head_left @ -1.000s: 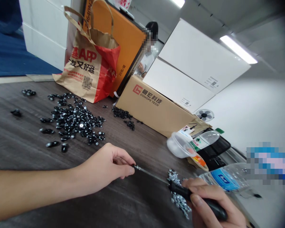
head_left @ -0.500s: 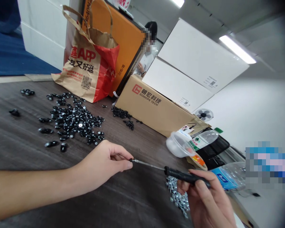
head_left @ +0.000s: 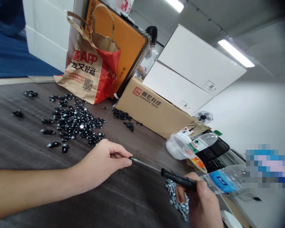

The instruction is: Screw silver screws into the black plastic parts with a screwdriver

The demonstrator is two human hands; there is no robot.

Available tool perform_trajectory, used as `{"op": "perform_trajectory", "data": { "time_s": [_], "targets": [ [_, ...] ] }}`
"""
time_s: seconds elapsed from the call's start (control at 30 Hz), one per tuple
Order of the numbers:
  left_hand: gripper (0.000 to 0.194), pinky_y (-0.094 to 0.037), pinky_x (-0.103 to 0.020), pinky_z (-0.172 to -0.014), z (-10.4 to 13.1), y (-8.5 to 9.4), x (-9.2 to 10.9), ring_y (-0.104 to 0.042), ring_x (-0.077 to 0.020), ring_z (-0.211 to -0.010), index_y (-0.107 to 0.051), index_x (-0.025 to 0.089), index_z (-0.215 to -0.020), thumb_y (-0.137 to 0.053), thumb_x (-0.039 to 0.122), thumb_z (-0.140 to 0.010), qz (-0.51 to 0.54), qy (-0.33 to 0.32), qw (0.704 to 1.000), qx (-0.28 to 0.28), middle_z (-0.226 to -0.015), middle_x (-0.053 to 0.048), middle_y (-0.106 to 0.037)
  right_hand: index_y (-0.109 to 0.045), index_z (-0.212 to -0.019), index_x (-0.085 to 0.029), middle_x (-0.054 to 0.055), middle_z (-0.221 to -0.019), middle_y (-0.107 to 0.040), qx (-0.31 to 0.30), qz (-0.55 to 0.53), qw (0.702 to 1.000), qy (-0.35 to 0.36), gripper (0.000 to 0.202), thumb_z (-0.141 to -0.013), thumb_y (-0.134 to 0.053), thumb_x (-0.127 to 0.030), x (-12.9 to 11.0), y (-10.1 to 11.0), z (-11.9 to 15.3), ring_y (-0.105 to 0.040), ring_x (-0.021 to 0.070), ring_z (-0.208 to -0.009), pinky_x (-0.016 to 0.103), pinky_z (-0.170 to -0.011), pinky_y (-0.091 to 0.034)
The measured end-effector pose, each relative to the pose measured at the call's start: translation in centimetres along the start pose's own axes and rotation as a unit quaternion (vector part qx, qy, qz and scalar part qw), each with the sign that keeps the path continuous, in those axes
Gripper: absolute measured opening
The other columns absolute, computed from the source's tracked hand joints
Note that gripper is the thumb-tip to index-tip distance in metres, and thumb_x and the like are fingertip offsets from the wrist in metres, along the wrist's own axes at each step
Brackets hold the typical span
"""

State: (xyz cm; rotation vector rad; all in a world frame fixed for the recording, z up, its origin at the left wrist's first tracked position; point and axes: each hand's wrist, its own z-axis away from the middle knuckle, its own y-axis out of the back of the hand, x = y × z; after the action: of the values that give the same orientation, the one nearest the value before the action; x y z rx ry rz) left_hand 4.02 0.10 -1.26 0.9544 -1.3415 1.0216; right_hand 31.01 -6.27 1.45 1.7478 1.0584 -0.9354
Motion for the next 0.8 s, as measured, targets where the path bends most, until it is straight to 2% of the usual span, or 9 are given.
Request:
{"op": "perform_trajectory", "data": {
  "time_s": [0.1, 0.27, 0.37, 0.47, 0.57, 0.63, 0.73, 0.8],
  "targets": [
    [0.018, -0.048, -0.029, -0.067, 0.0, 0.1, 0.0, -0.065, -0.0193, -0.071, -0.083, 0.020, -0.082, -0.076, 0.031, -0.070, 0.005, -0.002, 1.000, 0.002, -0.075, -0.002, -0.079, -0.068, -0.093, -0.022, 0.000, -0.059, -0.056, 0.009, -0.048, 0.999, -0.024, 0.032, -0.091, -0.058, -0.051, -0.5, -0.4, -0.1, -0.050, 0.0174, -0.056, 0.027, -0.051, -0.043],
    [0.014, -0.051, -0.027, -0.069, -0.1, 0.2, 0.1, -0.067, -0.0179, -0.072, -0.082, 0.020, -0.082, -0.076, 0.026, -0.071, 0.010, -0.008, 1.000, 0.009, -0.077, -0.001, -0.081, -0.063, -0.100, -0.024, 0.003, -0.070, -0.068, -0.013, -0.091, 0.995, -0.043, 0.019, -0.090, -0.065, -0.040, -0.7, -0.4, -0.3, -0.062, 0.0201, -0.066, 0.028, -0.058, -0.049],
    [0.011, -0.053, -0.026, -0.069, -0.2, 0.2, 0.1, -0.069, -0.0174, -0.073, -0.082, 0.020, -0.080, -0.075, 0.024, -0.072, 0.018, -0.019, 1.000, 0.008, -0.078, 0.000, -0.082, -0.060, -0.094, -0.024, 0.002, -0.058, -0.068, -0.008, -0.070, 0.997, -0.038, 0.022, -0.094, -0.060, -0.046, -0.2, -0.4, -0.3, -0.066, 0.0228, -0.063, 0.032, -0.063, -0.051],
    [0.010, -0.053, -0.025, -0.069, -0.4, 0.3, 0.3, -0.071, -0.0178, -0.075, -0.081, 0.020, -0.080, -0.074, 0.023, -0.074, 0.021, -0.028, 0.999, 0.011, -0.077, 0.000, -0.082, -0.058, -0.086, -0.023, -0.001, -0.048, -0.062, -0.013, -0.041, 0.998, -0.050, 0.034, -0.095, -0.053, -0.055, 0.2, -0.8, -0.1, -0.063, 0.0219, -0.054, 0.031, -0.058, -0.049],
    [0.010, -0.054, -0.026, -0.069, -0.4, 0.3, 0.4, -0.072, -0.0189, -0.076, -0.081, 0.020, -0.081, -0.075, 0.023, -0.074, 0.019, -0.029, 0.999, 0.016, -0.078, 0.000, -0.082, -0.057, -0.094, -0.024, 0.001, -0.064, -0.069, -0.018, -0.062, 0.997, -0.053, 0.030, -0.092, -0.058, -0.054, 0.2, -1.2, 0.1, -0.062, 0.0209, -0.057, 0.028, -0.051, -0.045],
    [0.011, -0.054, -0.027, -0.069, -0.3, 0.3, 0.4, -0.072, -0.0200, -0.076, -0.082, 0.020, -0.082, -0.075, 0.024, -0.075, 0.007, -0.034, 0.999, 0.014, -0.080, 0.000, -0.082, -0.056, -0.096, -0.025, 0.001, -0.067, -0.068, -0.017, -0.075, 0.996, -0.054, 0.026, -0.090, -0.063, -0.049, 0.1, -1.3, 0.1, -0.062, 0.0202, -0.059, 0.028, -0.053, -0.045],
    [0.013, -0.053, -0.029, -0.069, -0.2, 0.3, 0.3, -0.071, -0.0221, -0.078, -0.083, 0.021, -0.084, -0.074, 0.027, -0.076, -0.021, -0.045, 0.999, 0.004, -0.083, -0.001, -0.082, -0.053, -0.076, -0.022, -0.004, -0.047, -0.055, -0.025, -0.056, 0.995, -0.074, 0.033, -0.094, -0.058, -0.050, 0.2, -1.0, 0.0, -0.053, 0.0159, -0.048, 0.026, -0.053, -0.043],
    [0.014, -0.053, -0.030, -0.070, -0.2, 0.4, 0.2, -0.072, -0.0224, -0.079, -0.083, 0.020, -0.085, -0.073, 0.026, -0.077, -0.023, -0.049, 0.999, 0.002, -0.084, -0.002, -0.083, -0.052, -0.075, -0.022, -0.004, -0.047, -0.052, -0.027, -0.054, 0.994, -0.086, 0.039, -0.095, -0.054, -0.055, 0.3, -0.9, -0.1, -0.051, 0.0150, -0.045, 0.025, -0.050, -0.040]
  ]
}}
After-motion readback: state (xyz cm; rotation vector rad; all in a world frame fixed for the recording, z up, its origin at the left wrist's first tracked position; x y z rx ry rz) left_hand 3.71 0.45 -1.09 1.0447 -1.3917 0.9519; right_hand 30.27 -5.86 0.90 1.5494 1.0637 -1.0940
